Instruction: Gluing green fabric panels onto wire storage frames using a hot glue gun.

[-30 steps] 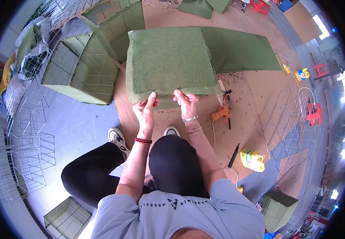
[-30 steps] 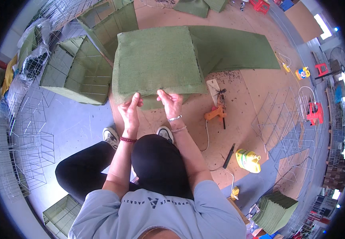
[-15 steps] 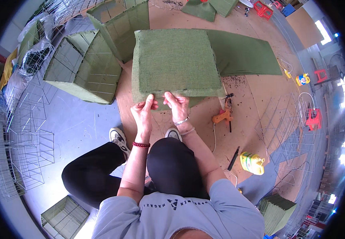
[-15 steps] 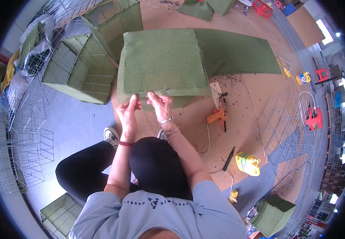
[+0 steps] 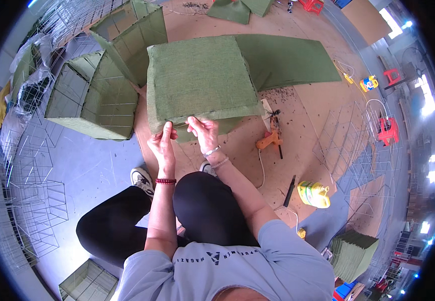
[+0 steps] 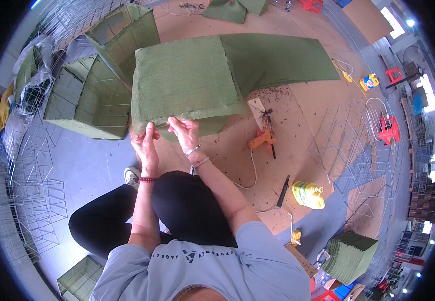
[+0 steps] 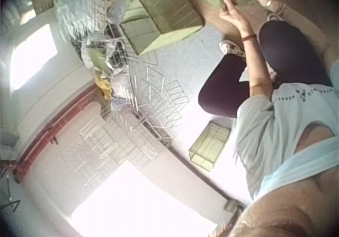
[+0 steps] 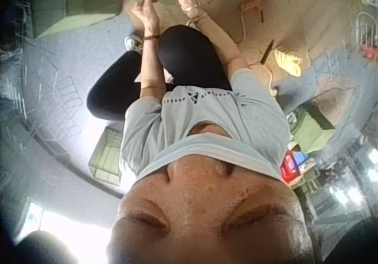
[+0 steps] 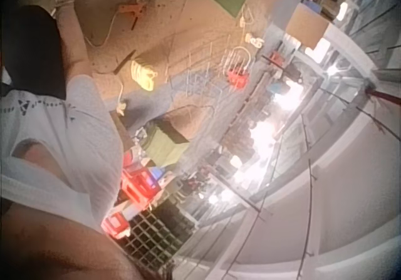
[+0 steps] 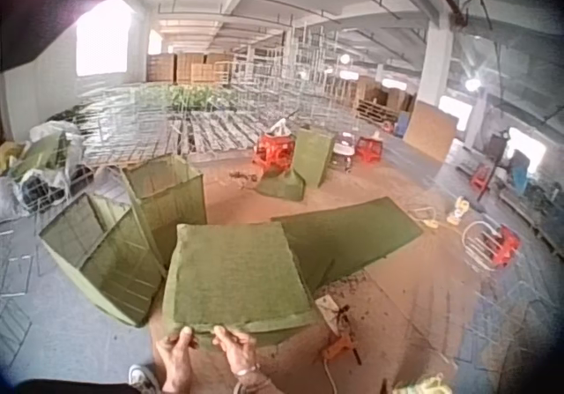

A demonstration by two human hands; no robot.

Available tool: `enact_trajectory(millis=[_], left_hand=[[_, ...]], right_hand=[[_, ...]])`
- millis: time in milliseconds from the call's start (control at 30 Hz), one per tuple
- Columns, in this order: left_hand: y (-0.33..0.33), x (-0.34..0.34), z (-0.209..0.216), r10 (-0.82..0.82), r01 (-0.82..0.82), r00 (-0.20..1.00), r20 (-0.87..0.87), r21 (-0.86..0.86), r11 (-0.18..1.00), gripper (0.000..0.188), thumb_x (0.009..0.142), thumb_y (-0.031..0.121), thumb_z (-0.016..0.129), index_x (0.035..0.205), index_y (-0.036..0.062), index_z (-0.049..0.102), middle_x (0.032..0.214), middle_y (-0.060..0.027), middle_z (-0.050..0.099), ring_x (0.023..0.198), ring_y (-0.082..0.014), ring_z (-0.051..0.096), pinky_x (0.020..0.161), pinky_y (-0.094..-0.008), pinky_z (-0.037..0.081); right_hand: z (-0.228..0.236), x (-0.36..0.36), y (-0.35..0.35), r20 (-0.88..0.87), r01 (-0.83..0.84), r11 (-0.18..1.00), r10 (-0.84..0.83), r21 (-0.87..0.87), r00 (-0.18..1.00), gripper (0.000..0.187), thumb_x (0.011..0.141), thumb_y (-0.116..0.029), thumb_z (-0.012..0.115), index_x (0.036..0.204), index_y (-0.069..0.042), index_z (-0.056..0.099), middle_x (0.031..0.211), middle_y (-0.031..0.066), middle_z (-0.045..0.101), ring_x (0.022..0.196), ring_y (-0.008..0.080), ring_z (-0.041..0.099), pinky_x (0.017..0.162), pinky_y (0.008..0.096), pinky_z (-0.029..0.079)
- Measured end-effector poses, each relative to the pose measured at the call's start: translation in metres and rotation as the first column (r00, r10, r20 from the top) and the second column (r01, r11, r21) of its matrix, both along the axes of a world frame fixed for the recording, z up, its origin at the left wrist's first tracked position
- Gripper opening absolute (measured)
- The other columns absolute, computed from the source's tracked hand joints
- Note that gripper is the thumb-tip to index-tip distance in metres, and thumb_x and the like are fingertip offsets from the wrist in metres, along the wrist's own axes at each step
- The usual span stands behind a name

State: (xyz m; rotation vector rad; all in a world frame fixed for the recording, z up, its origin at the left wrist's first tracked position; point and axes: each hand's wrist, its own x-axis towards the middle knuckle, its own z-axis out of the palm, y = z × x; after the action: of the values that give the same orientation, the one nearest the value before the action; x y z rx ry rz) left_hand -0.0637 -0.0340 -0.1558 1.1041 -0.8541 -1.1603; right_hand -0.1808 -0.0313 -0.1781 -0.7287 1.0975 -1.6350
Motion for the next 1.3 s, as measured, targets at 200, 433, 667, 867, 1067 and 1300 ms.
enact_trajectory(millis=[200, 433, 667, 867, 1067, 1300], left_hand=[[0.009, -0.032, 0.005, -0.172, 0.173, 0.985, -0.030, 0.042, 0.984, 0.026, 0.084, 0.025, 0.068, 0.075, 0.0009, 0.066, 0.061, 0.0021, 0.053, 0.053, -0.0045, 0.042, 0.049, -0.0209, 0.031], [-0.003, -0.042, 0.001, -0.069, 0.085, 0.988, -0.137, 0.117, 0.989, 0.025, 0.080, 0.016, 0.073, 0.060, 0.0062, 0.061, 0.055, 0.0074, 0.044, 0.050, -0.0020, 0.032, 0.046, -0.0216, 0.020], [-0.001, -0.040, -0.011, -0.018, 0.024, 0.997, -0.079, 0.075, 0.997, 0.023, 0.080, 0.017, 0.073, 0.062, 0.0062, 0.061, 0.055, 0.0076, 0.044, 0.050, -0.0028, 0.032, 0.048, -0.0215, 0.022], [0.015, -0.031, 0.007, -0.120, 0.079, 0.959, 0.256, 0.163, 0.983, 0.024, 0.082, 0.025, 0.071, 0.073, 0.0023, 0.069, 0.051, 0.0023, 0.048, 0.047, -0.0055, 0.039, 0.045, -0.0247, 0.030], [0.001, -0.016, 0.078, 0.276, 0.243, 0.303, 0.912, -0.354, 0.903, 0.036, 0.085, 0.027, 0.063, 0.113, 0.0043, 0.060, 0.112, -0.0175, 0.057, 0.104, -0.0247, 0.056, 0.086, -0.0363, 0.045], [-0.049, -0.045, 0.052, 0.256, 0.670, -0.057, 0.965, -0.153, 0.726, 0.066, 0.089, 0.048, 0.041, 0.139, 0.0059, 0.033, 0.144, -0.0090, 0.035, 0.134, -0.0250, 0.030, 0.109, -0.0433, 0.026]], right_hand=[[-0.001, -0.003, -0.003, -0.026, 0.001, 1.000, -0.002, -0.018, 1.000, 0.016, 0.087, -0.013, 0.063, 0.082, 0.001, 0.068, 0.063, -0.0004, 0.059, 0.052, 0.0029, 0.046, 0.047, 0.0181, 0.032], [-0.002, -0.014, -0.005, 0.005, -0.047, 0.996, 0.047, -0.080, 0.999, 0.015, 0.088, -0.011, 0.062, 0.083, 0.002, 0.068, 0.066, 0.0006, 0.061, 0.054, 0.0044, 0.047, 0.048, 0.0187, 0.035], [0.007, -0.042, 0.012, -0.058, 0.003, 1.000, -0.002, 0.011, 0.998, 0.015, 0.085, -0.014, 0.066, 0.085, 0.001, 0.067, 0.069, 0.0042, 0.064, 0.053, 0.0041, 0.046, 0.048, 0.0184, 0.034], [0.006, -0.035, 0.006, -0.003, 0.085, 0.996, -0.085, -0.015, 0.996, 0.017, 0.084, -0.016, 0.068, 0.078, 0.001, 0.067, 0.065, 0.0017, 0.063, 0.052, 0.0030, 0.045, 0.048, 0.0195, 0.033], [0.007, -0.036, 0.007, -0.080, 0.158, 0.987, -0.156, 0.009, 0.984, 0.019, 0.084, -0.017, 0.068, 0.073, -0.002, 0.066, 0.063, 0.0003, 0.061, 0.052, 0.0037, 0.046, 0.048, 0.0205, 0.033], [0.000, -0.034, 0.001, -0.025, 0.105, 0.994, -0.105, -0.035, 0.994, 0.024, 0.085, -0.021, 0.067, 0.071, -0.001, 0.067, 0.063, 0.0016, 0.063, 0.052, 0.0041, 0.046, 0.049, 0.0200, 0.035]])
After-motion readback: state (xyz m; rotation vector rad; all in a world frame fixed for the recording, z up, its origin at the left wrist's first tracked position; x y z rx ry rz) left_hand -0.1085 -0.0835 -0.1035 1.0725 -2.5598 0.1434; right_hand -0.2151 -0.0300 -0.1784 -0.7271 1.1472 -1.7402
